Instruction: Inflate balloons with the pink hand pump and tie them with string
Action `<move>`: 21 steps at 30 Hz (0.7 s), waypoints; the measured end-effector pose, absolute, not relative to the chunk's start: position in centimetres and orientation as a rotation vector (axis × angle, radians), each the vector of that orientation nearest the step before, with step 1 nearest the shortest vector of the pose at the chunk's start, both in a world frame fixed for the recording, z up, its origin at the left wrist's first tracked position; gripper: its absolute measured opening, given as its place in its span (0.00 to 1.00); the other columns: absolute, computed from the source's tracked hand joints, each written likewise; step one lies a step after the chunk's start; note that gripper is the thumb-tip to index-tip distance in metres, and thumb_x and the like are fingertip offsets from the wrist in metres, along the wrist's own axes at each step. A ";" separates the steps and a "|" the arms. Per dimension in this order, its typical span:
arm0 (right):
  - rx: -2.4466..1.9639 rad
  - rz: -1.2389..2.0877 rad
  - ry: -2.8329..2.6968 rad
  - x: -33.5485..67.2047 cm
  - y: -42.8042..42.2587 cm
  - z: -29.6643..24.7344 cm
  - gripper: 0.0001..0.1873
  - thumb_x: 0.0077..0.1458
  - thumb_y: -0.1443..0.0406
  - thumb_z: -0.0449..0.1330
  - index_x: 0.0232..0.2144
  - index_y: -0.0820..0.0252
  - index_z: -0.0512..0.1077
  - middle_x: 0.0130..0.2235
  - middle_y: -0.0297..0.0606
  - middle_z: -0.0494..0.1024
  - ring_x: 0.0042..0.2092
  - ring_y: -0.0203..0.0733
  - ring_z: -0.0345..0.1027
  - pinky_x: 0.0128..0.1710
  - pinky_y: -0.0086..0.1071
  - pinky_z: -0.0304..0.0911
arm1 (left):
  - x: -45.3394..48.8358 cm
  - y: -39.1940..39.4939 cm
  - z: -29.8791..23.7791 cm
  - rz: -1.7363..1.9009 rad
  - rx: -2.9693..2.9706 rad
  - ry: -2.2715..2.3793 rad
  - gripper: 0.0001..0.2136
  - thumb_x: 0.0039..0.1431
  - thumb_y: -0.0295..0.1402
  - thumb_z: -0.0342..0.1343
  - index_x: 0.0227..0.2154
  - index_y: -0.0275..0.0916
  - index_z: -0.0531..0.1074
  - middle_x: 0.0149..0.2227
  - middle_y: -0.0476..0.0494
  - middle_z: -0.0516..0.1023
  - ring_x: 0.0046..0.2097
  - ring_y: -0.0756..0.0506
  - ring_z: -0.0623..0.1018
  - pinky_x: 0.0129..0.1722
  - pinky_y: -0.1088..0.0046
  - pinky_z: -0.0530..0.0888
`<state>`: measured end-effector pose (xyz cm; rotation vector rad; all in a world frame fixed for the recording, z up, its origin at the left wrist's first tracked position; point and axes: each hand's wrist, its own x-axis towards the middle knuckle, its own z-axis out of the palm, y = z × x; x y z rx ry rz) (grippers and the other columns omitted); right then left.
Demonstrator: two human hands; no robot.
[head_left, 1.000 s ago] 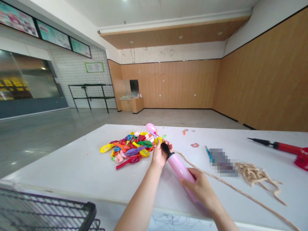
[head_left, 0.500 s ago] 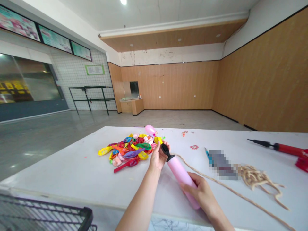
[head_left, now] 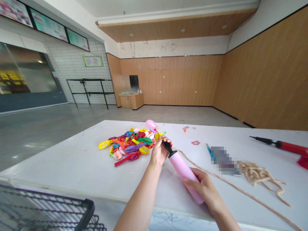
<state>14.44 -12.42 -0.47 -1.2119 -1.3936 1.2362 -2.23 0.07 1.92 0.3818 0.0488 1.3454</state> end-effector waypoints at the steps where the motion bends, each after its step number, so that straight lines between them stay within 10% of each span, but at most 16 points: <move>1: -1.212 1.236 -1.393 14.4 -12.4 -0.5 0.23 0.44 0.57 0.62 0.40 0.67 0.74 0.30 0.36 0.72 0.32 0.40 0.62 0.31 0.30 0.56 | -2.3 0.1 2.0 1.343 0.391 0.039 0.05 0.57 0.28 0.58 0.29 0.36 0.68 0.25 0.51 0.66 0.29 0.52 0.72 0.36 0.73 0.74; 9: -1.208 1.229 -1.371 14.2 -12.4 -0.5 0.20 0.44 0.58 0.62 0.37 0.66 0.75 0.29 0.34 0.71 0.30 0.38 0.61 0.29 0.29 0.55 | -1.7 0.2 1.7 1.462 0.483 0.190 0.08 0.54 0.31 0.61 0.28 0.36 0.66 0.27 0.47 0.70 0.34 0.47 0.76 0.38 0.67 0.75; 14: -1.216 1.206 -1.437 14.1 -12.0 0.1 0.19 0.43 0.56 0.61 0.33 0.66 0.74 0.27 0.34 0.70 0.29 0.37 0.62 0.27 0.28 0.56 | -1.2 0.6 2.7 1.497 0.451 0.310 0.09 0.55 0.31 0.58 0.28 0.38 0.62 0.22 0.53 0.65 0.21 0.53 0.68 0.21 0.79 0.67; 21: -1.234 1.303 -1.427 12.8 -11.3 1.9 0.29 0.45 0.57 0.58 0.49 0.64 0.63 0.33 0.36 0.72 0.26 0.38 0.69 0.20 0.28 0.61 | -1.5 3.4 5.0 1.545 0.394 0.503 0.08 0.61 0.29 0.49 0.26 0.39 0.59 0.18 0.55 0.58 0.15 0.56 0.59 0.13 0.82 0.54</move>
